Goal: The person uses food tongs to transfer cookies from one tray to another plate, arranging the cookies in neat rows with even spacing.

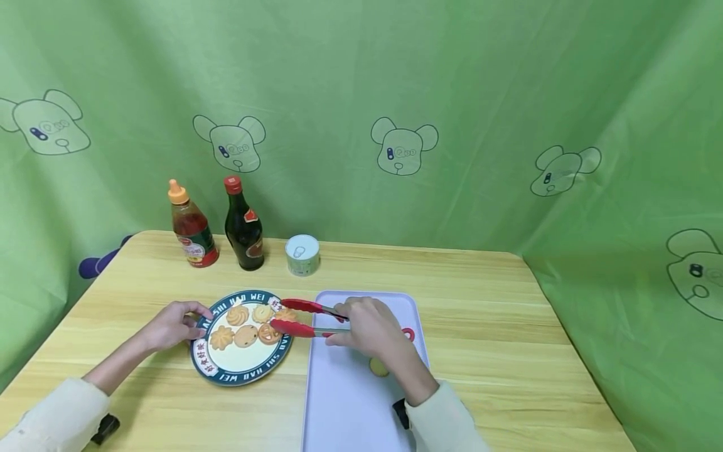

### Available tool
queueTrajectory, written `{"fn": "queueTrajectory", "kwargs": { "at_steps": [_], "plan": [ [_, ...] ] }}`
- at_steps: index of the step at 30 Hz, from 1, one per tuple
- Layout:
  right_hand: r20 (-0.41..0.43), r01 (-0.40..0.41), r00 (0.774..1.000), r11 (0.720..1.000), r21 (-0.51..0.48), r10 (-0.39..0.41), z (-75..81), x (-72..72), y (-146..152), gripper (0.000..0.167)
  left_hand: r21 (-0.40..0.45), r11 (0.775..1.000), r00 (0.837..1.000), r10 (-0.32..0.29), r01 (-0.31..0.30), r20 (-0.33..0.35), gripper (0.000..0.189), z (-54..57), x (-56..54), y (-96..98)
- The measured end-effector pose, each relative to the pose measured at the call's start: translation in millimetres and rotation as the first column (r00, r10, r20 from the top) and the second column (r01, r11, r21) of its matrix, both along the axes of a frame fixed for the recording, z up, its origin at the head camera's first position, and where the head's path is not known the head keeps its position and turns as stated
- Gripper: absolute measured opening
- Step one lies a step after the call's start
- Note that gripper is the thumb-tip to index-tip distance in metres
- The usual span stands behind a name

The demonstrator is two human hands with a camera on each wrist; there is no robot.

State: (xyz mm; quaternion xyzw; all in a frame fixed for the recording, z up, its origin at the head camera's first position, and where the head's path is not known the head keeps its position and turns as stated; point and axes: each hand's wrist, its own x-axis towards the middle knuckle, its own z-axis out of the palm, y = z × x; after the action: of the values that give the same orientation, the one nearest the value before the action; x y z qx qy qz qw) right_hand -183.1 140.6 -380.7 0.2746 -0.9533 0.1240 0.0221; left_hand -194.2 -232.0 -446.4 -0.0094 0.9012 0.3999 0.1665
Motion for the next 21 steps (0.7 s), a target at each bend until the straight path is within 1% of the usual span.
{"fn": "queueTrajectory", "kwargs": {
  "at_steps": [4, 8, 15, 21],
  "plan": [
    [0.035, -0.009, 0.999, 1.0, -0.004, 0.009, -1.0, 0.7, -15.1, 0.054, 0.002, 1.0, 1.0, 0.0, 0.0, 0.003, 0.031, 0.1, -0.2, 0.2],
    [0.062, -0.036, 0.997, 0.999, -0.009, 0.036, -2.1, 2.1, -29.4, 0.054, 0.004, 1.0, 1.0, 0.001, -0.001, 0.005, 0.03, -0.2, -0.5, 0.0],
    [0.059, -0.102, 0.993, 0.995, 0.017, 0.101, -6.7, 4.4, -50.2, 0.057, 0.001, 1.0, 1.0, 0.006, -0.006, 0.008, 0.03, -1.8, -1.1, -0.6],
    [0.068, -0.117, 0.991, 0.992, 0.045, 0.114, -9.7, 5.8, -59.7, 0.057, 0.007, 1.0, 1.0, 0.009, -0.009, 0.006, 0.031, -2.1, -1.4, -0.8]
  ]
}}
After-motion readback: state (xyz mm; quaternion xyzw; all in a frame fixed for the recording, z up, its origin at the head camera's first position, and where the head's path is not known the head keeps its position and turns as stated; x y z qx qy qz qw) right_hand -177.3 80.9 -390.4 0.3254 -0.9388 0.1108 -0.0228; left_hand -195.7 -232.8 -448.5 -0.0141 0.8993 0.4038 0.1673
